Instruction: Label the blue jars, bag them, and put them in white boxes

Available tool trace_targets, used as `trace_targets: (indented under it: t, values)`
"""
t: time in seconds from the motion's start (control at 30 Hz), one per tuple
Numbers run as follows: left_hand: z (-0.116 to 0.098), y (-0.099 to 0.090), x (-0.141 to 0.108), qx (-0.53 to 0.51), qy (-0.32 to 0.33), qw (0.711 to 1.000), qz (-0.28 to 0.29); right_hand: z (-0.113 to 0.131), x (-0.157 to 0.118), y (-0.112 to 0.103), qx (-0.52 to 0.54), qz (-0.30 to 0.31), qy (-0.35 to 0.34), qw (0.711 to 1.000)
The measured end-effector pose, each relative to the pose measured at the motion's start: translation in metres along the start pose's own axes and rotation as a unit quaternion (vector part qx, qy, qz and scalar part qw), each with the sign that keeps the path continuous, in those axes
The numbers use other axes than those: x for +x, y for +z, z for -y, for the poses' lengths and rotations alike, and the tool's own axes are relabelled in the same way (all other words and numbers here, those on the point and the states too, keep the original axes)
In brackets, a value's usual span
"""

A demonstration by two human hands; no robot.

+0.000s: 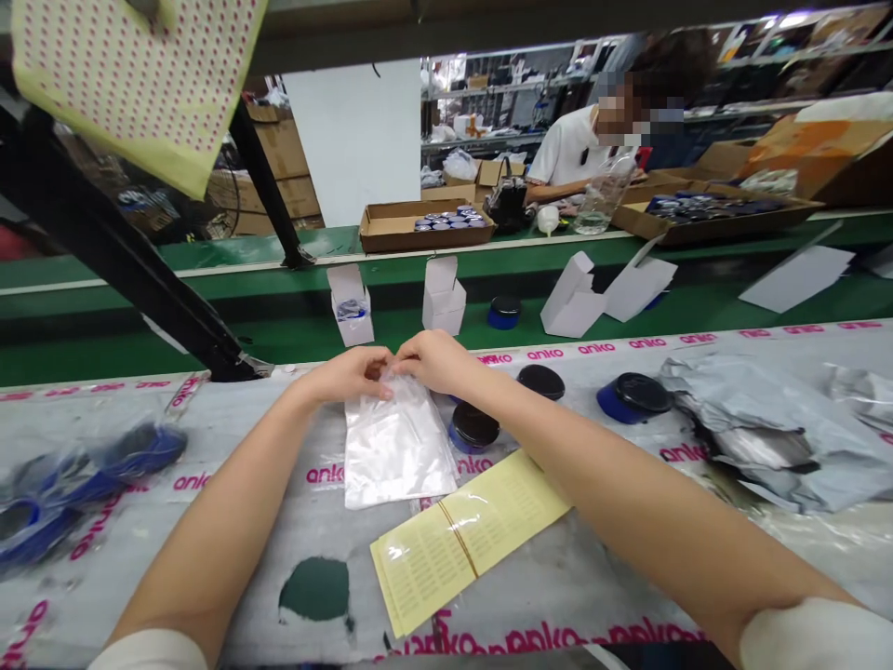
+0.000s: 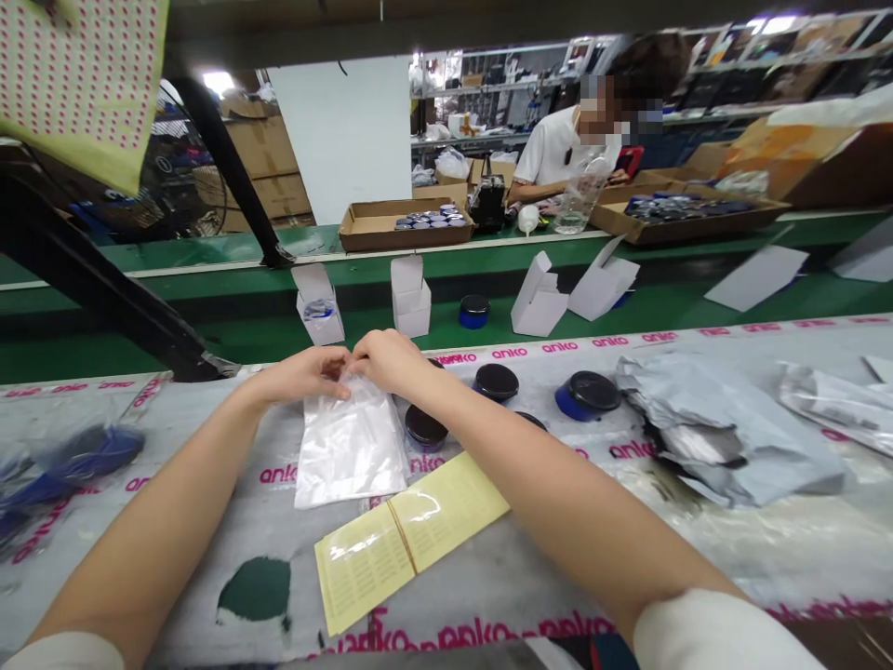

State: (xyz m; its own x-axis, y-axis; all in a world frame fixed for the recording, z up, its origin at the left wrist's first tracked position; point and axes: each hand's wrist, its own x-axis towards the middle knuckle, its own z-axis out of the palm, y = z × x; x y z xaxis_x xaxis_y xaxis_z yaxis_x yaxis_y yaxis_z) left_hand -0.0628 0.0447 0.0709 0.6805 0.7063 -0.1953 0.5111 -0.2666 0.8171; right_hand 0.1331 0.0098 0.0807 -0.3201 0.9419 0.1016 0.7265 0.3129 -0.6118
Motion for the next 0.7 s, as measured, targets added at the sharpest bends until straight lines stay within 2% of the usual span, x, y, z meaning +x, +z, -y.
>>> trace_targets:
  t: [0.17, 0.3, 0.43, 0.6, 0.7]
  values:
    - [0.007, 0.006, 0.005, 0.037, -0.014, 0.998, 0.04, -0.004, -0.003, -0.003, 0.072, -0.089, 0.001, 0.993]
    - [0.009, 0.005, 0.004, 0.055, -0.028, 0.997, 0.037, -0.011, -0.004, -0.006, 0.156, -0.138, 0.017, 0.978]
    - [0.011, 0.003, 0.002, 0.054, -0.032, 0.997, 0.035, -0.014, -0.006, -0.008, 0.185, -0.133, 0.029, 0.973]
    - [0.012, 0.001, 0.001, 0.049, -0.03, 0.998, 0.033, -0.006, -0.001, -0.004, 0.136, -0.089, 0.017, 0.987]
    - [0.01, -0.001, 0.0, 0.042, -0.034, 0.998, 0.038, -0.007, 0.002, -0.005, 0.094, -0.088, 0.029, 0.991]
